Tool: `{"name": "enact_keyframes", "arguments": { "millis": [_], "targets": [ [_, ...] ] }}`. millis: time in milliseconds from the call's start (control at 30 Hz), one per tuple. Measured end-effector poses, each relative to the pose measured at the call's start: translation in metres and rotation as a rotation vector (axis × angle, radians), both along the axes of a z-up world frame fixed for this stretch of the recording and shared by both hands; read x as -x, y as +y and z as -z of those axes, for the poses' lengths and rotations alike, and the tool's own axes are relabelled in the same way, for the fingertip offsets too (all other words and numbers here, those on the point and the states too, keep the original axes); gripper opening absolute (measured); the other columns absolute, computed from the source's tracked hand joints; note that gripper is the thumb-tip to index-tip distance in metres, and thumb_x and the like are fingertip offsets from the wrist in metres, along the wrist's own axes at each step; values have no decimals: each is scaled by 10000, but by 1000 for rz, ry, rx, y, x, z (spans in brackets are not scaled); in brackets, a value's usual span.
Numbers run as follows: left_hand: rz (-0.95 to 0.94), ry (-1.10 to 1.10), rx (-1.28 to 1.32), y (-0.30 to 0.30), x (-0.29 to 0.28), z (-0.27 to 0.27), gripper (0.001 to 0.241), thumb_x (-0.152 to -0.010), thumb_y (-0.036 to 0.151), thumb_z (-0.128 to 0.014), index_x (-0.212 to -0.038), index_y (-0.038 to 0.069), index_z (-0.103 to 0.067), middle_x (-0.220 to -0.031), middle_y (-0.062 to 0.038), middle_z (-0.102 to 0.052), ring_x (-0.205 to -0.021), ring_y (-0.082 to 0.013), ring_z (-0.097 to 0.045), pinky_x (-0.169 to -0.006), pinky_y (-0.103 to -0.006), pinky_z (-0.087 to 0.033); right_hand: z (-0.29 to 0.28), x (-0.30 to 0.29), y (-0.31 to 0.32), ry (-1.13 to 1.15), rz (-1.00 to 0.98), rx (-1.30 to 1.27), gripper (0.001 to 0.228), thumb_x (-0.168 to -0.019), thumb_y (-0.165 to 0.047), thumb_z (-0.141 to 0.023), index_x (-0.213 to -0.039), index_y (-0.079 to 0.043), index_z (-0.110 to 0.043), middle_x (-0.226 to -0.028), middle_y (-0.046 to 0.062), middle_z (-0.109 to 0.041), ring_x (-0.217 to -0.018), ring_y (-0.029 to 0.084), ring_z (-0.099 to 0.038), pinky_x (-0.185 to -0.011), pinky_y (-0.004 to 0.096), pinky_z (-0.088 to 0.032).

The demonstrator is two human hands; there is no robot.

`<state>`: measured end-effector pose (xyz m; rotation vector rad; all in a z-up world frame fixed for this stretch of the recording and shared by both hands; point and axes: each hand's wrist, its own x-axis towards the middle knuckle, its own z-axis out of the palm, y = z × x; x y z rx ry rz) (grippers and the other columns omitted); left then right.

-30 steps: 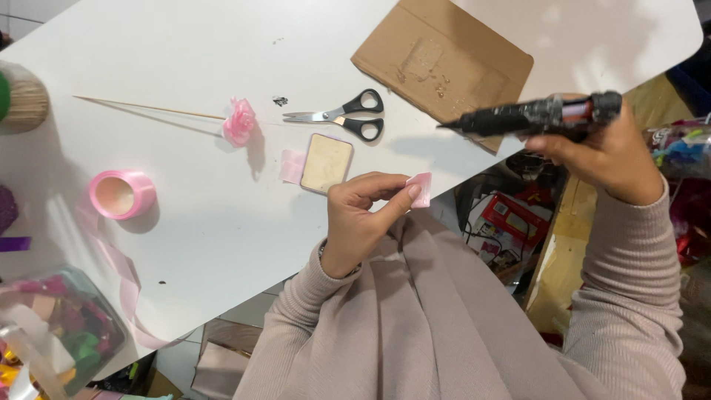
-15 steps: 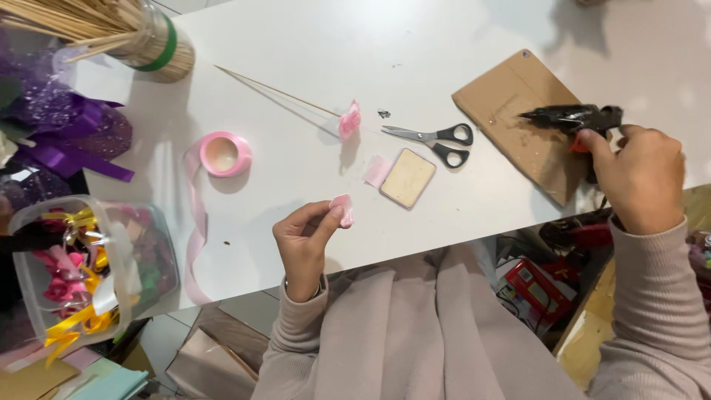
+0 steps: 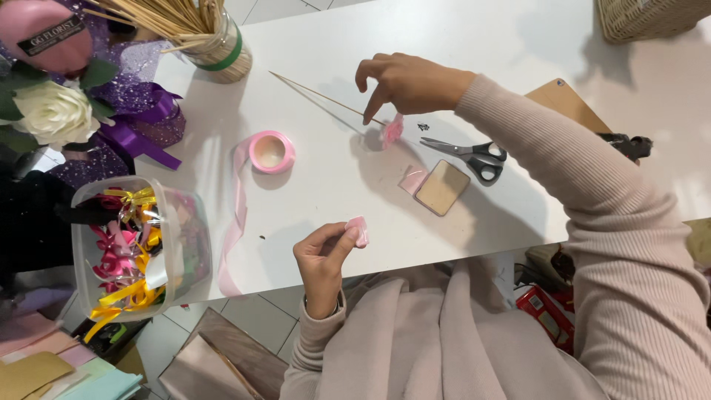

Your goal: The person crafts a pink ribbon rose by folding a ribbon strip and securing it with a hot glue gun. They attach the finished rose to a wooden stick and place it in a basket with other roses. The person then begins crafting another rose using the same materials.

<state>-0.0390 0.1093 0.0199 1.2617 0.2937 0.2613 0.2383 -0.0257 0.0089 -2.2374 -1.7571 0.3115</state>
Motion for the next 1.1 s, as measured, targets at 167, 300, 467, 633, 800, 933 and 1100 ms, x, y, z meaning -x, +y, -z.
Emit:
{"name": "enact_keyframes", "arguments": {
  "millis": [167,300,467,633,800,933,1100],
  "targets": [
    [-24,0,-21,14,1,10,72,-799,26,-633,-803,-38,-668,-594,-94,-588,-571,-189,-558,-594,-285,-518,25,-19,17,-59,11,147,274,-704,-16,-676,-802,-261,-752,-944,-28,-530,-892,180,-510,-753,361,-391],
    [-42,12,-35,19,-8,12,81,-793,30,-636,-726,-14,-642,-584,-91,-585,-560,-187,-554,-592,-287,-506,36,-21,-2,-97,-24,97,151,-751,-48,-697,-726,-192,-734,-825,-6,-553,-748,167,-568,-693,352,-408],
    [-23,19,-48,16,-21,11,63,-791,30,-642,-744,-11,-652,-602,-92,-607,-571,-187,-577,-604,-277,-517,19,1,-30,95,91,-81,217,-757,67,-611,-754,-126,-710,-899,58,-507,-691,228,-540,-627,350,-434],
    [-54,31,-34,4,-32,6,65,-782,34,-655,-765,-28,-659,-595,-116,-616,-563,-195,-590,-610,-288,-545,-17,43,-59,246,220,-607,111,-894,123,-566,-884,32,-628,-911,144,-515,-748,236,-541,-629,283,-458],
    [-72,-63,-95,-23,-48,-5,104,-759,38,-710,-777,-59,-676,-583,-162,-642,-555,-168,-628,-564,-317,-549,-17,97,-106,95,512,-918,171,-870,-172,-649,-836,-6,-678,-872,120,-621,-776,256,-628,-755,336,-504],
    [-34,-127,-135,-49,-54,-22,92,-758,31,-712,-774,-53,-678,-579,-152,-645,-556,-165,-637,-570,-312,-553,-9,142,-125,10,637,-1020,208,-829,-192,-693,-813,14,-667,-837,154,-641,-729,276,-636,-726,351,-516],
    [30,-302,-136,-82,-52,-29,87,-703,-27,-739,-745,-71,-676,-597,-174,-653,-559,-178,-650,-532,-309,-547,-1,178,-124,83,741,-1289,315,-829,-279,-655,-781,23,-582,-830,238,-625,-724,277,-613,-708,366,-497]
  ]
}}
